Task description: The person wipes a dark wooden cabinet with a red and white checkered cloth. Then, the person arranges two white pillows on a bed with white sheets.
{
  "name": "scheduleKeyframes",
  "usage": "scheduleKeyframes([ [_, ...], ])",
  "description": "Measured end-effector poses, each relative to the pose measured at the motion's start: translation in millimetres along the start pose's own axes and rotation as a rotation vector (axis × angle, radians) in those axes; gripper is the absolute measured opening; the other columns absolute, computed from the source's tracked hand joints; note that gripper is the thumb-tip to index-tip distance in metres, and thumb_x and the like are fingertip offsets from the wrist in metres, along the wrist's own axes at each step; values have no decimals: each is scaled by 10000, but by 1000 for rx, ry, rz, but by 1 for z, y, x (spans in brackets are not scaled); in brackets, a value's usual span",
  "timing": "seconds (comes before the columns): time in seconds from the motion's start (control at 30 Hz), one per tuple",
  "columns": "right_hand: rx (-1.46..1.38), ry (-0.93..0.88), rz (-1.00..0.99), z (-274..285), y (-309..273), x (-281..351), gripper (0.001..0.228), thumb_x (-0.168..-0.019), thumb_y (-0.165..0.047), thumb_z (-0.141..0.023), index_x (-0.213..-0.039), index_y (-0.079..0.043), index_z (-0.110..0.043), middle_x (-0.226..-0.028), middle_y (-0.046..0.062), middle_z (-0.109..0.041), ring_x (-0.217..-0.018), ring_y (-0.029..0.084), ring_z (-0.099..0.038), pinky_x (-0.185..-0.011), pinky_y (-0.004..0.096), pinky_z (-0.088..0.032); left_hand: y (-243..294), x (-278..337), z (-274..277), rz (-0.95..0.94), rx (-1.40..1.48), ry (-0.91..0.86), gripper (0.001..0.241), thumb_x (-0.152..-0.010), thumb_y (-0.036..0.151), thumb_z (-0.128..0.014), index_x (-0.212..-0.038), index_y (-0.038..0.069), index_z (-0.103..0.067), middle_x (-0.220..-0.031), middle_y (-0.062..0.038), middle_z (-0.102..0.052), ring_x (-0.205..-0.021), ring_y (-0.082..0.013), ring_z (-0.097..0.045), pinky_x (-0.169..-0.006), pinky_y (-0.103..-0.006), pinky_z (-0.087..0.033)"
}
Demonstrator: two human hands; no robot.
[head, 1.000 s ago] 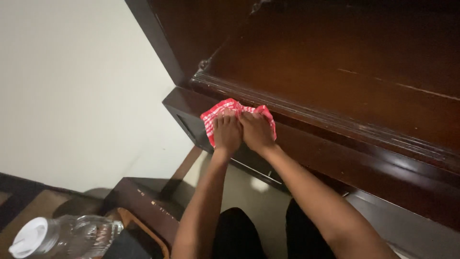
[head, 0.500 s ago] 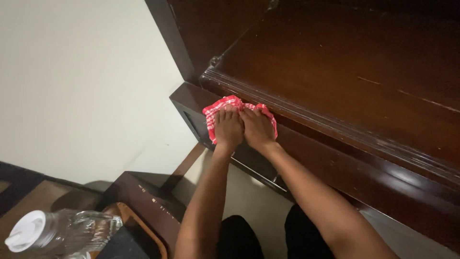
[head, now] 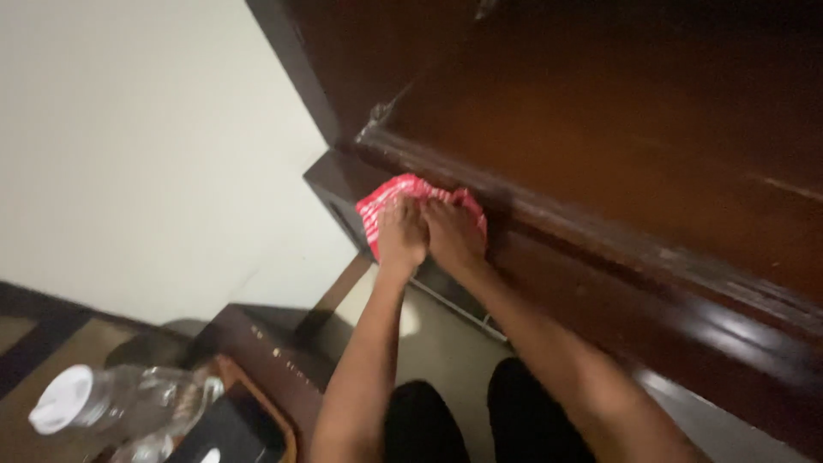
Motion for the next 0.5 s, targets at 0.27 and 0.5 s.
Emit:
scheduleKeyframes([
  [0.27, 201, 153, 153, 41, -37, 0, 452, -950, -216, -524, -1366, -77, -632, -1430, 139, -558, -1338, 361, -487, -1081, 530, -397, 5, -7, 4, 27, -22, -38, 539, -925, 196, -522, -1431, 12, -536, -1545, -227, -475, -1442, -420, -403, -1185, -533, -301],
  [0.5, 228, 98, 145, 11, -16, -2, 552, -951, -190, -469, -1465, 10, -501, -1564, 204, -438, -1495, 368, -345, -1220, 475, -304, 0, -10, -13, 52, -82, -112, 550, -981, 279, -511, -1480, 50, -477, -1546, -190, -437, -1442, -394, -372, -1168, -553, -291],
])
Point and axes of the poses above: each hand's wrist, its own x-axis away from the middle knuckle, its own z-axis out of the back of the hand, y = z × x, the point moved 5 cm from there along -x, towards the middle knuckle
